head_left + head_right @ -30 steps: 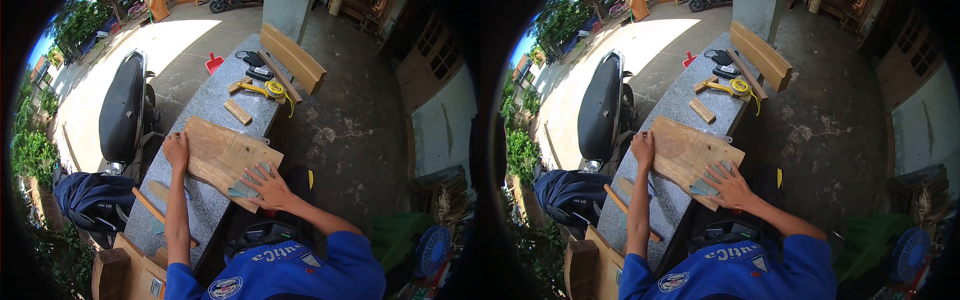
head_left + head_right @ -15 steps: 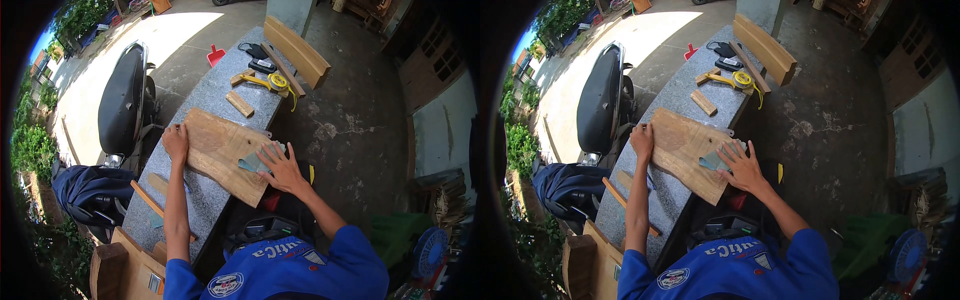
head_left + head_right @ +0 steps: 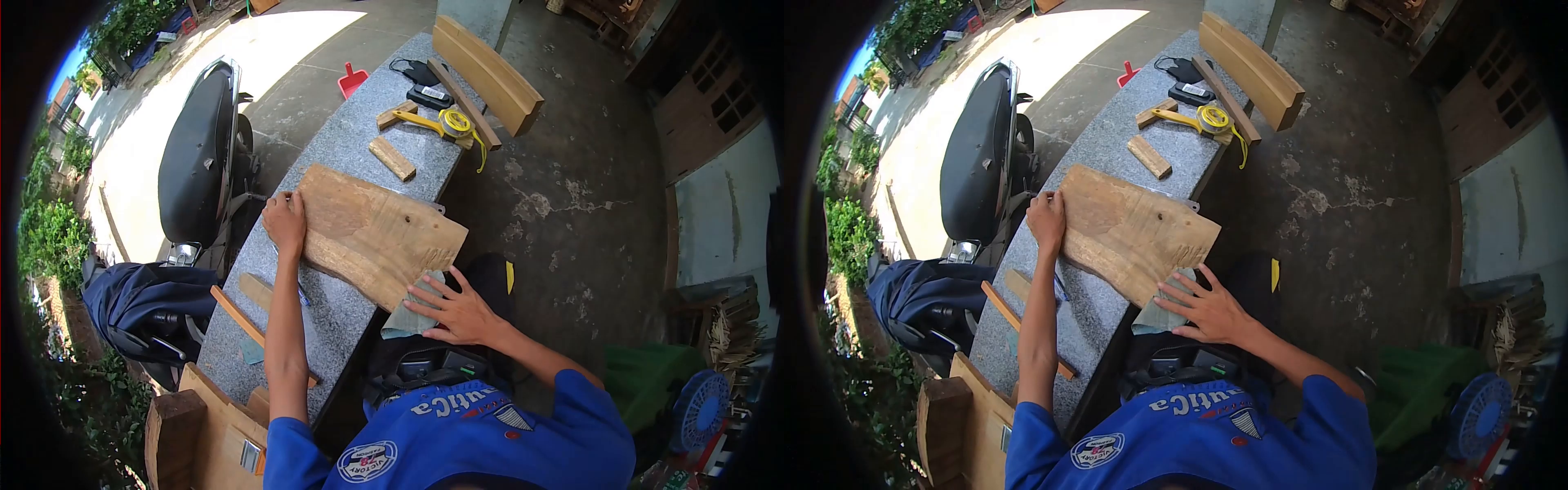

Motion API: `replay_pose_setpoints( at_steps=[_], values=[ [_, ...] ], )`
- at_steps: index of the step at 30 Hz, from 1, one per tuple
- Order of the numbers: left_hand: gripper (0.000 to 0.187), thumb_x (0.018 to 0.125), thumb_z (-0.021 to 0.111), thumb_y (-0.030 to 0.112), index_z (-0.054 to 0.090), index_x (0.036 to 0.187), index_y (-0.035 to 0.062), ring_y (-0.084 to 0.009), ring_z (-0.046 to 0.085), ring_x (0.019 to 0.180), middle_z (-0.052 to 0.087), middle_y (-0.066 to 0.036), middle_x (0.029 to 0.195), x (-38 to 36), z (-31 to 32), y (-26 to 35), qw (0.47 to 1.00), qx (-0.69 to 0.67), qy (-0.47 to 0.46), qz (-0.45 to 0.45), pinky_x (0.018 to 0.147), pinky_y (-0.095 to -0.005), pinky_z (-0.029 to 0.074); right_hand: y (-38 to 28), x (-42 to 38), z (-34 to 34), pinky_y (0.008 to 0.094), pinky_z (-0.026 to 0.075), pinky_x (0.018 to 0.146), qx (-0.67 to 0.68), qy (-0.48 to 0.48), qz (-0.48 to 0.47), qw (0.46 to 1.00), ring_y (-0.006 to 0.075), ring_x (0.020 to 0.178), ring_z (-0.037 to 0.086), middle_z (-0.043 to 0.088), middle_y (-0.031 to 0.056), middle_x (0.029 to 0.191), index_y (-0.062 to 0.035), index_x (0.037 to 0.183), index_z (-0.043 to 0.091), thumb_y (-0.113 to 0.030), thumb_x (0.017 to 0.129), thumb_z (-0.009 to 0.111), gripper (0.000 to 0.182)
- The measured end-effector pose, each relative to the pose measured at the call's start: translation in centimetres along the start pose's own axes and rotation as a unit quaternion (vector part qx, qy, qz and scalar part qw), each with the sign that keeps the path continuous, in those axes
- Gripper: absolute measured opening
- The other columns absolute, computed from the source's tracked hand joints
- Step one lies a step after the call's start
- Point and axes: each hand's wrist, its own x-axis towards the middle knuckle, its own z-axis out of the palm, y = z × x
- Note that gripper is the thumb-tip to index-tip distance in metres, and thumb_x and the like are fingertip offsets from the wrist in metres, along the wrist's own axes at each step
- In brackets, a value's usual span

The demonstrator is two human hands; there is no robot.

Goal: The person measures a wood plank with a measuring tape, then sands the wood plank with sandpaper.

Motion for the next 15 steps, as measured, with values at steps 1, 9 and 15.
replay_pose_setpoints(
  at_steps=[1,9,15],
  values=[
    [0.027,0.081,0.052,0.032,0.063,0.085,0.0069,-0.0331,0.056,0.076,0.059,-0.016,0.082,0.0,0.0,0.0,1.0,0.001,0.001,0.004,0.068,-0.0421,0.043,0.8,0.2,-0.4,0.0521,0.007,0.104,-0.024,0.011,0.028,0.999,0.0224,0.128,0.027,0.035,0.0027,0.135,-0.0194,0.131,0.035,-0.049,0.084,0.041,0.056],
    [0.028,0.082,0.051,0.034,0.061,0.087,0.0078,-0.0308,0.053,0.084,0.058,-0.012,0.086,0.0,0.2,0.0,0.999,-0.01,-0.041,-0.026,0.074,-0.0422,0.04,2.1,0.5,-0.1,0.0506,0.007,0.104,-0.024,0.023,0.061,0.998,0.0203,0.125,0.031,0.035,0.0015,0.135,-0.0147,0.131,0.036,-0.043,0.085,0.042,0.054],
    [0.027,0.082,0.052,0.031,0.062,0.085,0.0064,-0.0325,0.055,0.076,0.059,-0.014,0.082,-0.1,0.0,-0.1,1.0,-0.005,-0.001,0.011,0.068,-0.0417,0.042,4.5,1.0,-1.6,0.0511,0.006,0.104,-0.094,0.049,0.135,0.985,0.02,0.127,0.029,0.036,0.0004,0.134,-0.0141,0.13,0.037,-0.04,0.086,0.041,0.052]
  ],
)
